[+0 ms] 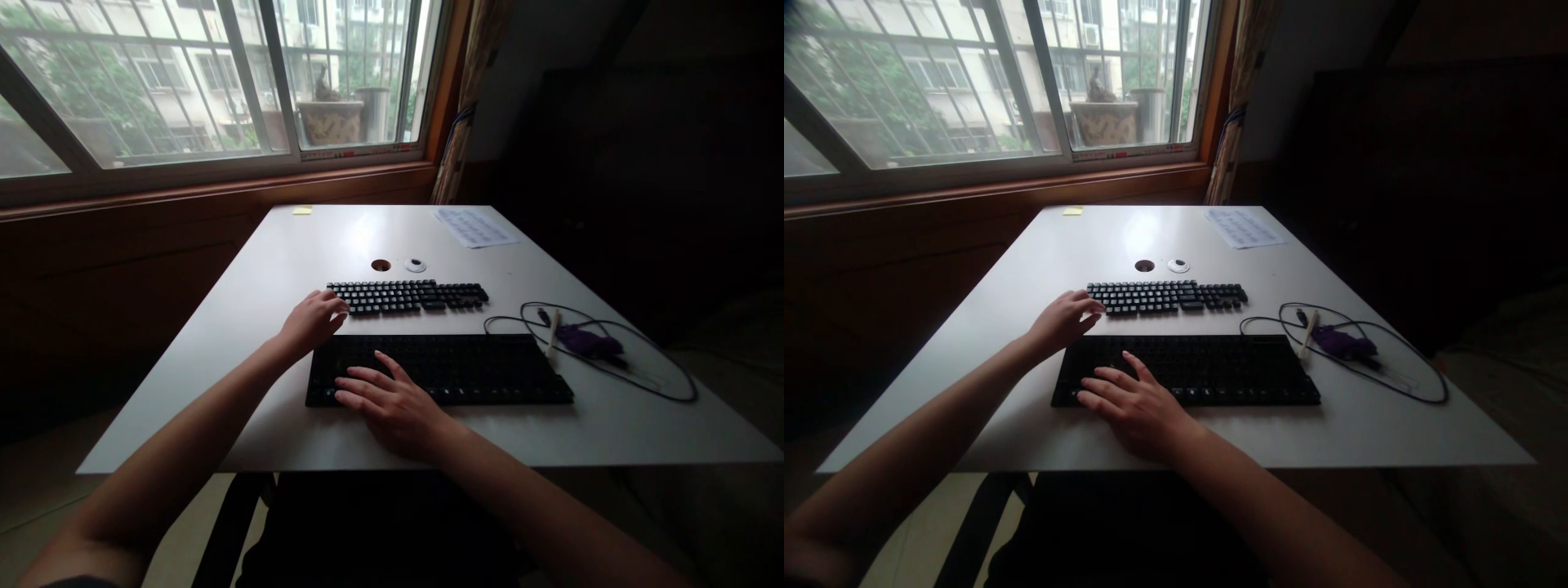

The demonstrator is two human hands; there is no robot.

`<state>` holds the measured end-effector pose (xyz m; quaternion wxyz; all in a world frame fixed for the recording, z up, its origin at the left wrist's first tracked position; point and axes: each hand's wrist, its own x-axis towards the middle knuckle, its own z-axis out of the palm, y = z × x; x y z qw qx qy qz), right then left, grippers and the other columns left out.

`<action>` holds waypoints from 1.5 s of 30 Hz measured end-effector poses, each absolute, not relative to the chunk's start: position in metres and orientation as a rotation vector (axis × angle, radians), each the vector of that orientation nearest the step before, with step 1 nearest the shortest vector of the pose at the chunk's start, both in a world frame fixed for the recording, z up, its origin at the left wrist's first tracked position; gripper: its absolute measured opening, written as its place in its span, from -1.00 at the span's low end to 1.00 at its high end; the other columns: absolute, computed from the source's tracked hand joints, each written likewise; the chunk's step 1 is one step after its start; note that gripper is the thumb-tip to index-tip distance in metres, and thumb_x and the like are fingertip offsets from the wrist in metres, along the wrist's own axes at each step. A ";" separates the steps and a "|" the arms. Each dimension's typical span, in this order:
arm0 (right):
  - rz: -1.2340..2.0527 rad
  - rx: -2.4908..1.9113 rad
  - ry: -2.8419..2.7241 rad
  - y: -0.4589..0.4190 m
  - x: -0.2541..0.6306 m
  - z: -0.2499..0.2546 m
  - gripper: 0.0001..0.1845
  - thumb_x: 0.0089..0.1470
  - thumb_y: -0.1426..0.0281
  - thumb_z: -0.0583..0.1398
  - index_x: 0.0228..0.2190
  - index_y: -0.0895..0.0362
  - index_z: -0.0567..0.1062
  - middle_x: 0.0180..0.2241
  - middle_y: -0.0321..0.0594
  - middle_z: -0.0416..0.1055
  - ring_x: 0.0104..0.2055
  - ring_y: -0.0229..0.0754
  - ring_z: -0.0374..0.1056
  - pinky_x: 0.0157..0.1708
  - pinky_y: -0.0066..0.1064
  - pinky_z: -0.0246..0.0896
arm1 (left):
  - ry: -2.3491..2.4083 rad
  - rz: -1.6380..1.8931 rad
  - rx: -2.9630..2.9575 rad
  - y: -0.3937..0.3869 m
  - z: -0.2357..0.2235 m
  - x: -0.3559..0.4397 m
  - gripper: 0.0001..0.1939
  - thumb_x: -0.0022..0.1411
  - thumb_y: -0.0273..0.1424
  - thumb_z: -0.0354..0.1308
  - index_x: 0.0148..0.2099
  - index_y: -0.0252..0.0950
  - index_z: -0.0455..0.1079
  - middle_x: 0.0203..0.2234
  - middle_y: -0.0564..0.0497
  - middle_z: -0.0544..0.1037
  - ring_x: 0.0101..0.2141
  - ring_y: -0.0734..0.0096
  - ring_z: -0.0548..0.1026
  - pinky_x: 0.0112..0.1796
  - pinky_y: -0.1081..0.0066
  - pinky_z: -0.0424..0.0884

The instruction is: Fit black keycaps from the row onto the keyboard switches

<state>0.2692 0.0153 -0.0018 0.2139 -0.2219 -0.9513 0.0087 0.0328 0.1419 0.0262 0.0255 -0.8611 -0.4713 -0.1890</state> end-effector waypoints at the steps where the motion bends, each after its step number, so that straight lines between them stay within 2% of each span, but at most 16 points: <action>1: 0.029 -0.616 -2.638 0.016 0.269 -0.002 -0.52 0.36 0.46 0.04 0.26 0.04 0.29 0.31 -0.21 0.31 0.39 -0.12 0.12 0.46 0.10 -0.41 | -1.464 -0.549 -2.650 0.146 0.025 0.037 -0.79 0.40 -0.37 0.13 -0.05 -0.22 0.58 -0.12 -0.09 0.56 -0.14 0.16 0.48 -0.06 0.21 0.43; 6: 0.049 -0.604 -2.623 0.017 0.269 -0.004 -0.52 0.35 0.47 0.04 0.25 0.05 0.31 0.28 -0.22 0.35 0.37 -0.14 0.13 0.46 0.09 -0.39 | -1.490 -0.465 -2.601 0.157 0.022 0.047 -0.78 0.38 -0.39 0.14 -0.05 -0.21 0.60 -0.11 -0.10 0.54 -0.11 0.12 0.46 -0.10 0.23 0.44; 15: 0.049 -0.604 -2.631 0.016 0.270 -0.003 -0.52 0.34 0.46 0.06 0.24 0.04 0.32 0.30 -0.20 0.33 0.36 -0.11 0.15 0.43 0.05 -0.24 | -1.475 -0.577 -2.671 0.162 0.018 0.046 -0.86 0.32 -0.41 0.21 -0.16 -0.23 0.61 -0.18 -0.12 0.53 -0.14 0.14 0.46 -0.09 0.22 0.44; 18: 0.055 -0.602 -2.629 0.016 0.270 -0.002 -0.53 0.35 0.46 0.05 0.24 0.05 0.32 0.29 -0.20 0.35 0.35 -0.11 0.16 0.44 0.05 -0.25 | -1.488 -0.596 -2.683 0.164 0.016 0.046 -0.89 0.30 -0.40 0.24 -0.17 -0.23 0.60 -0.18 -0.11 0.53 -0.14 0.13 0.46 -0.08 0.21 0.44; 21: 0.058 -0.603 -2.641 0.016 0.270 -0.001 -0.54 0.37 0.44 0.03 0.25 0.06 0.31 0.33 -0.21 0.29 0.37 -0.10 0.14 0.44 0.05 -0.27 | -1.511 -0.586 -2.702 0.167 0.016 0.046 -0.89 0.28 -0.39 0.27 -0.16 -0.23 0.60 -0.19 -0.10 0.54 -0.16 0.13 0.48 -0.08 0.21 0.44; 25: 0.061 -0.607 -2.644 0.016 0.271 0.000 -0.54 0.36 0.45 0.03 0.25 0.06 0.31 0.33 -0.19 0.29 0.38 -0.12 0.12 0.45 0.04 -0.29 | -1.551 -0.591 -2.739 0.169 0.016 0.041 -0.89 0.24 -0.39 0.29 -0.18 -0.25 0.60 -0.22 -0.07 0.54 -0.23 0.20 0.52 -0.13 0.26 0.46; 34: 0.055 -0.617 -2.657 0.015 0.271 0.001 -0.53 0.34 0.46 0.05 0.23 0.05 0.33 0.37 -0.15 0.21 0.41 -0.10 0.07 0.44 0.08 -0.29 | -1.559 -0.832 -2.803 0.148 0.028 0.012 -0.85 0.27 -0.30 0.25 -0.19 -0.24 0.57 -0.27 -0.02 0.55 -0.38 0.38 0.54 -0.30 0.39 0.45; 39: 0.059 -0.607 -2.637 0.016 0.271 -0.001 -0.57 0.35 0.47 0.05 0.20 0.09 0.36 0.31 -0.14 0.31 0.38 -0.11 0.14 0.44 0.11 -0.26 | -1.612 -1.022 -2.835 0.119 0.043 0.001 -0.78 0.31 -0.20 0.26 -0.15 -0.24 0.54 -0.38 0.03 0.63 -0.44 0.41 0.55 -0.38 0.45 0.46; 42: 0.061 -0.612 -2.643 0.015 0.270 -0.002 -0.59 0.36 0.45 0.06 0.19 0.08 0.37 0.31 -0.12 0.32 0.38 -0.11 0.15 0.43 0.13 -0.24 | -1.526 -1.180 -2.800 0.102 0.047 -0.001 -0.71 0.33 -0.16 0.25 -0.04 -0.24 0.55 -0.28 -0.03 0.65 -0.37 0.41 0.57 -0.36 0.45 0.51; 45: 0.052 -0.613 -2.631 0.015 0.271 -0.001 -0.60 0.36 0.44 0.06 0.19 0.07 0.38 0.29 -0.14 0.34 0.36 -0.10 0.17 0.43 0.13 -0.25 | -1.394 -1.255 -2.765 0.087 0.049 -0.002 -0.75 0.37 -0.20 0.23 -0.04 -0.22 0.59 -0.22 -0.07 0.65 -0.34 0.39 0.57 -0.32 0.40 0.54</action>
